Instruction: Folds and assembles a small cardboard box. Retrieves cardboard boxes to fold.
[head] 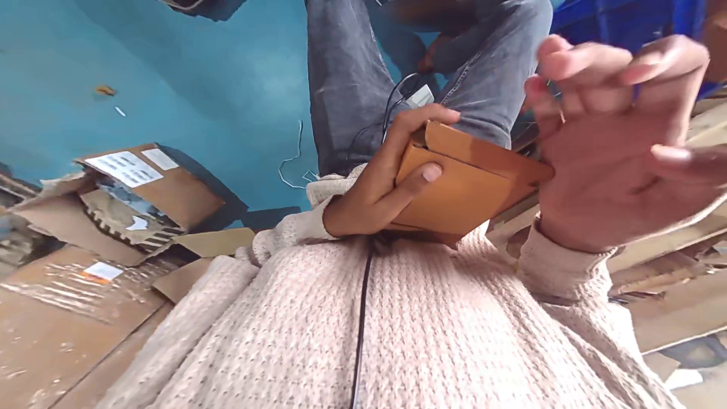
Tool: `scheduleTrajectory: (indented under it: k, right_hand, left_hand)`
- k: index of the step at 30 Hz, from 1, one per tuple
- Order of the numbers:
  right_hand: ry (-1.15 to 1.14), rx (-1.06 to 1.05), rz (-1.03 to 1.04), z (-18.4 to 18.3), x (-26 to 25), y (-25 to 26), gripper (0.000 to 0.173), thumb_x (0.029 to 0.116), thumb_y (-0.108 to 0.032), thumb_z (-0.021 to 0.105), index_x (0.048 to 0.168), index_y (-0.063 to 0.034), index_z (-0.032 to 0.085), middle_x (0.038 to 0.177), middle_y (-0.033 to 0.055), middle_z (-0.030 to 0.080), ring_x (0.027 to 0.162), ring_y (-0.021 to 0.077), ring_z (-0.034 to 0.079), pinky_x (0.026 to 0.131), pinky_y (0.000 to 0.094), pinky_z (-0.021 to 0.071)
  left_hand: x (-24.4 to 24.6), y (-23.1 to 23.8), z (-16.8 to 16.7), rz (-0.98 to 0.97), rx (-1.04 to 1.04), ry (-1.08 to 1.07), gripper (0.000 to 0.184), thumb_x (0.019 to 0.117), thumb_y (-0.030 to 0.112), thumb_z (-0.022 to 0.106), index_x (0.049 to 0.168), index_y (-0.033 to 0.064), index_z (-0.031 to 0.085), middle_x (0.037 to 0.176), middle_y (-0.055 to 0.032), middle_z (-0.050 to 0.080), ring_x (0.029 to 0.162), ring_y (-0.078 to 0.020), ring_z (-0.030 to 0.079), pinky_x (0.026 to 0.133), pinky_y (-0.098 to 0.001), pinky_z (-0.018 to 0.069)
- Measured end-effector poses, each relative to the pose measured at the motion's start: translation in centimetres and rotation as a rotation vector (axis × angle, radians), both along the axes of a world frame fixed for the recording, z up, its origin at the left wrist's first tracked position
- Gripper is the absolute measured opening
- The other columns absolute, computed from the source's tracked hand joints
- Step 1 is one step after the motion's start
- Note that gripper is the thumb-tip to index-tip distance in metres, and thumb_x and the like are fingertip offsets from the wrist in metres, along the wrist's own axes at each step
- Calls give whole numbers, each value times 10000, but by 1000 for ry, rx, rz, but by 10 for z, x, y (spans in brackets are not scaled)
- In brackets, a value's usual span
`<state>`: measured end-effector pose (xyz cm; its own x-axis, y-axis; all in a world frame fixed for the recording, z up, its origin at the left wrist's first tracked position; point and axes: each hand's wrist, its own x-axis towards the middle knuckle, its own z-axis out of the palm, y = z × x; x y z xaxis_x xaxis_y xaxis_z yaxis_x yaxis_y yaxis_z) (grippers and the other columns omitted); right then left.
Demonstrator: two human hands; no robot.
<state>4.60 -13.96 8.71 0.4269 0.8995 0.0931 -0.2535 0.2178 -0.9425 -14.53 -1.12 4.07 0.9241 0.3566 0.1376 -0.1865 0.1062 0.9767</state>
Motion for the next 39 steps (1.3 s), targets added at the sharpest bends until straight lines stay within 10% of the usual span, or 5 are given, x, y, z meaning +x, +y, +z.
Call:
scheduleTrajectory:
  k: [9, 19, 25, 29, 39]
  right_hand:
    - [-430, -375, 248, 2, 16, -26, 389, 1070, -262, 532, 1358, -4, 572, 1273, -12, 670, 1111, 48, 664, 954, 233, 575]
    - [-293, -304, 214, -7, 16, -20, 281, 999, -37, 592, 1270, -12, 665, 1316, 50, 688, 1199, 147, 665, 1023, 303, 563]
    - [-557, -269, 154, -7, -3, -22, 301, 1021, -28, 532, 1280, 62, 657, 1381, 155, 637, 1308, 244, 604, 1097, 368, 522]
    - [-587, -229, 93, -8, -17, -18, 293, 980, 16, 538, 1228, 74, 682, 1327, 171, 668, 1265, 237, 635, 1055, 349, 550]
    - [-528, -167, 49, -8, -26, -21, 221, 962, 20, 565, 1105, 24, 733, 1253, 140, 708, 1193, 224, 673, 1000, 347, 575]
  left_hand:
    - [5, 10, 2, 49, 0, 9, 506, 1084, 181, 437, 1456, -133, 295, 1444, -127, 474, 1296, -64, 508, 1105, -262, 458]
    - [12, 8, 5, 23, -69, -13, 1044, 940, 463, 673, 1526, -168, 81, 1306, -169, 519, 1216, -126, 566, 1061, -306, 517]
    - [4, 4, 2, 108, -8, 21, 705, 1043, 485, 496, 1373, -130, 403, 1284, -92, 568, 1215, -66, 549, 1055, -260, 488]
    - [8, 9, 3, 185, -33, 95, 205, 1070, 181, 378, 1035, 16, 493, 1026, -39, 578, 1006, -67, 595, 892, -261, 526]
    - [4, 30, -1, -1, -101, 42, 149, 1068, 120, 429, 1084, 25, 542, 1075, -52, 644, 1026, -99, 638, 896, -300, 550]
